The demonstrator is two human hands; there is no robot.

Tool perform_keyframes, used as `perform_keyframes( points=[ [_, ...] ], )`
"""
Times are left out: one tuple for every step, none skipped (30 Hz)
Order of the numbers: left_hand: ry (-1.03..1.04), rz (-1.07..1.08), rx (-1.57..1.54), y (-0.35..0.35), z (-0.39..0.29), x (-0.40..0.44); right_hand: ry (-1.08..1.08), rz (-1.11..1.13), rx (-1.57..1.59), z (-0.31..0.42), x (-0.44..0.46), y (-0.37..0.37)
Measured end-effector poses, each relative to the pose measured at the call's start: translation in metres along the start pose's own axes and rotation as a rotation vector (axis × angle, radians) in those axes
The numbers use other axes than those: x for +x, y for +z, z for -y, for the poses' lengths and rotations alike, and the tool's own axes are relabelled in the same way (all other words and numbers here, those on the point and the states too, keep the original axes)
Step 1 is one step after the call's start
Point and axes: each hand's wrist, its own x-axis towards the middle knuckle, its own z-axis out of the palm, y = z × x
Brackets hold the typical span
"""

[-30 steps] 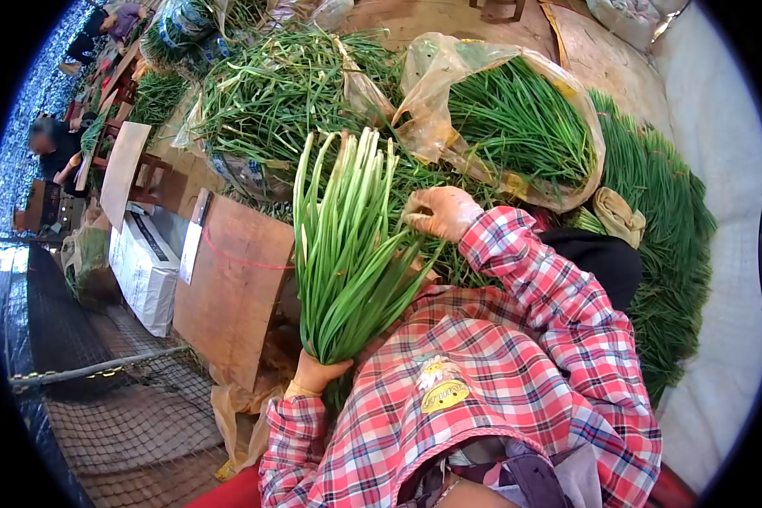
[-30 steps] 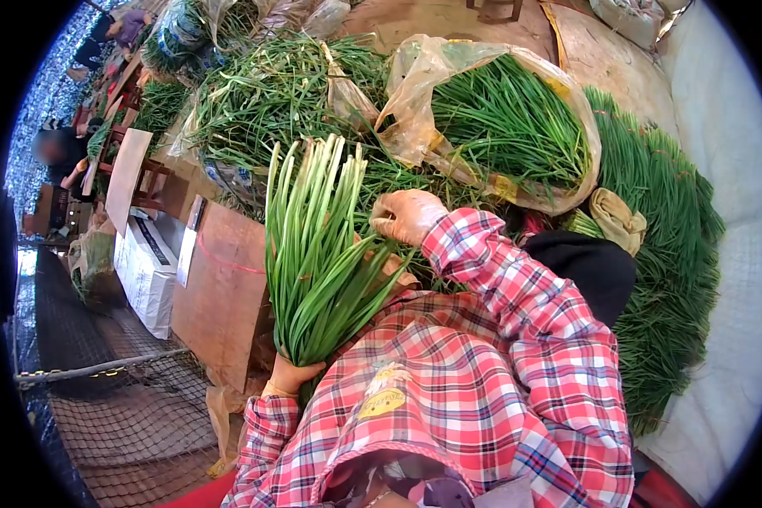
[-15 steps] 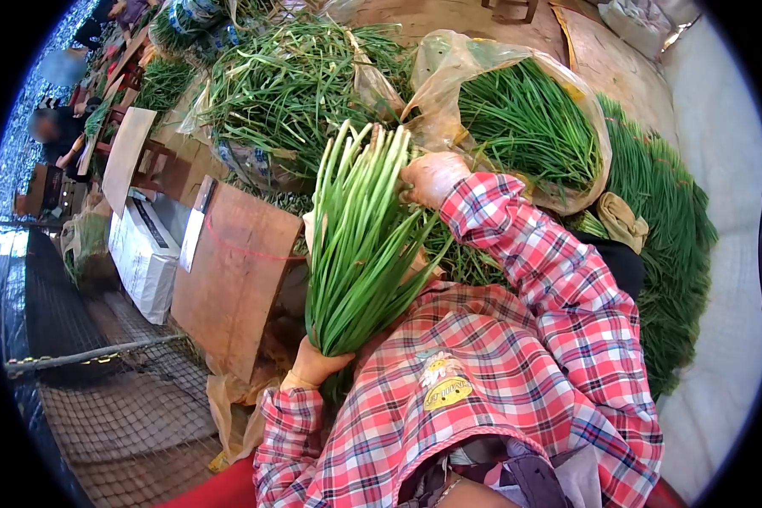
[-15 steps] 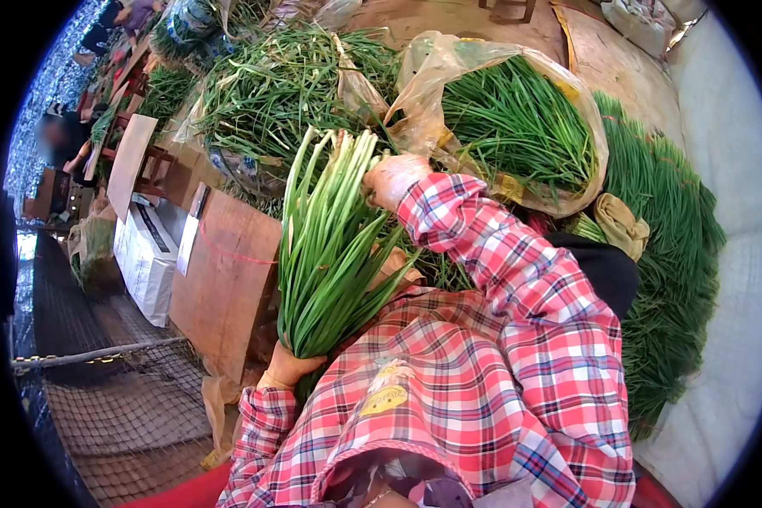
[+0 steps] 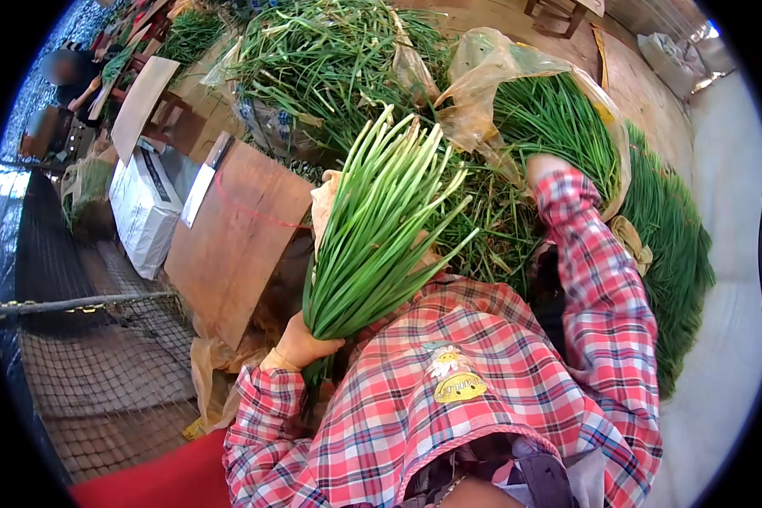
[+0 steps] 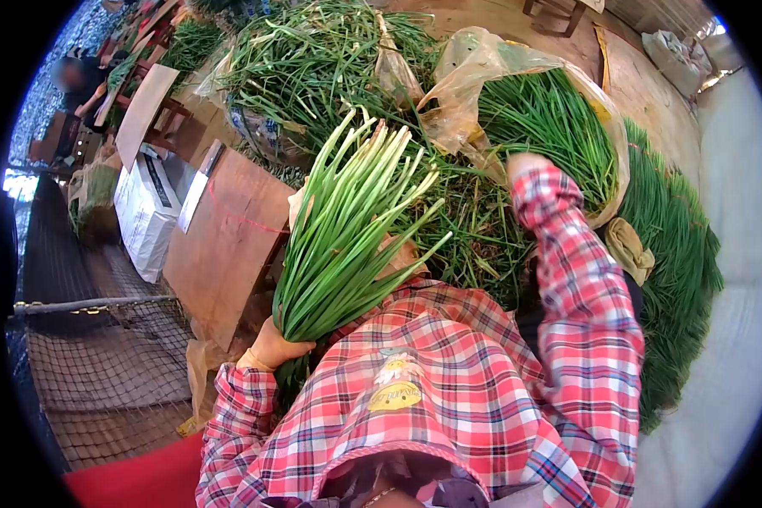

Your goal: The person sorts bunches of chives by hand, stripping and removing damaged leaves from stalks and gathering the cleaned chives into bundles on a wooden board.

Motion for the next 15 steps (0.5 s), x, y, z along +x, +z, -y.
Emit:
perform_keyframes(
  points=[
    [-0.012, -0.006, -0.03, 0.001, 0.001, -0.001, -0.05, 0.078, -0.168, -0.006, -0.002, 0.011],
    [-0.026, -0.009, -0.062, 0.002, 0.002, 0.0, -0.097, 0.158, -0.337, -0.011, -0.009, 0.021],
    [-0.026, -0.011, -0.071, 0.003, 0.001, 0.002, -0.143, 0.236, -0.507, -0.015, -0.018, 0.027],
    [0.013, -0.011, -0.052, 0.004, 0.0, 0.002, -0.233, 0.165, -0.302, 0.006, -0.05, 0.004],
    [0.052, -0.014, -0.028, 0.005, -0.001, 0.002, -0.322, 0.093, -0.091, 0.038, -0.089, -0.024],
    [0.072, -0.028, 0.001, 0.007, -0.004, 0.003, -0.503, 0.054, 0.236, 0.051, -0.11, -0.026],
    [0.073, -0.029, 0.005, 0.009, -0.003, 0.002, -0.619, 0.133, 0.375, 0.066, -0.128, -0.029],
    [0.083, -0.057, 0.029, 0.011, -0.001, 0.004, -0.646, 0.138, 0.321, 0.084, -0.144, -0.031],
    [0.093, -0.083, 0.053, 0.013, 0.001, 0.005, -0.67, 0.143, 0.267, 0.102, -0.156, -0.032],
    [0.099, -0.092, 0.084, 0.016, 0.0, 0.006, -0.704, 0.134, 0.183, 0.12, -0.16, -0.027],
    [0.103, -0.089, 0.087, 0.02, -0.003, 0.004, -0.736, 0.126, 0.098, 0.131, -0.16, -0.017],
    [0.074, -0.139, 0.14, 0.025, -0.008, 0.003, -0.839, 0.058, 0.17, 0.133, -0.161, 0.002],
    [0.047, -0.189, 0.192, 0.027, -0.011, 0.002, -0.941, -0.013, 0.241, 0.133, -0.163, 0.016],
    [0.073, -0.198, 0.207, 0.028, -0.01, 0.001, -0.954, 0.563, 0.609, 0.125, -0.171, -0.004],
    [0.08, -0.203, 0.228, 0.027, -0.005, -0.001, -0.853, 0.717, 0.828, 0.114, -0.188, -0.019]
  ],
)
